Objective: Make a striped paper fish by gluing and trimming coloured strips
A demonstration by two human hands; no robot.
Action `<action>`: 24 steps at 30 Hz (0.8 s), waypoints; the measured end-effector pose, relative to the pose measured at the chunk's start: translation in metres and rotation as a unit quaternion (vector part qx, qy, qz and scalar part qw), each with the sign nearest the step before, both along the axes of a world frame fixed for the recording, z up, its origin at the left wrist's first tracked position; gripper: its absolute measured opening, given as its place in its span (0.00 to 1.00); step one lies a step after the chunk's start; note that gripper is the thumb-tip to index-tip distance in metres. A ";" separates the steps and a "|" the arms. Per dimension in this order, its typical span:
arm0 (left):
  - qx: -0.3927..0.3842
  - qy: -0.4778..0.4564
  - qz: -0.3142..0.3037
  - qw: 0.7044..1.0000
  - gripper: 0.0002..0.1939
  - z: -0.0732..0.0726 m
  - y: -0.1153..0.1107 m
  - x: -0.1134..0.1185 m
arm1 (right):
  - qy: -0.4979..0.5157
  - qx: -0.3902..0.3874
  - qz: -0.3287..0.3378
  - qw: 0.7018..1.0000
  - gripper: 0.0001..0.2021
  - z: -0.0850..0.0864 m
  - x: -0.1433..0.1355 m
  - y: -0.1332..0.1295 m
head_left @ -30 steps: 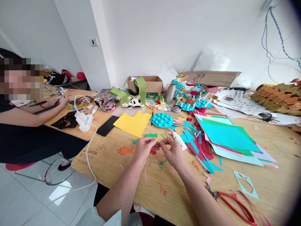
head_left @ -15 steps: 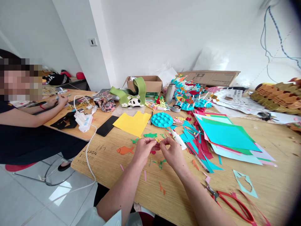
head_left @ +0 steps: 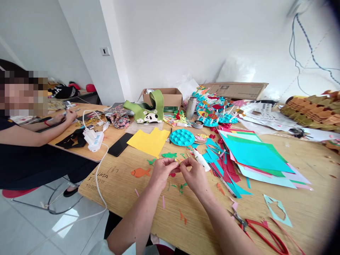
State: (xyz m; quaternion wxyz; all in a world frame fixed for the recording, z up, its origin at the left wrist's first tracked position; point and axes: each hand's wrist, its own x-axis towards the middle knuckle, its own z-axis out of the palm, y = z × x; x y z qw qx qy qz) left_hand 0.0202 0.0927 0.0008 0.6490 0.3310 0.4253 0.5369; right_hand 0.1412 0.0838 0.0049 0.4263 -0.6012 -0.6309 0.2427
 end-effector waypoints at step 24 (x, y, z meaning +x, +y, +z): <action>-0.003 0.003 0.033 0.999 0.13 -0.008 0.006 -0.003 | 0.118 -0.119 0.057 0.984 0.14 0.004 0.012 0.007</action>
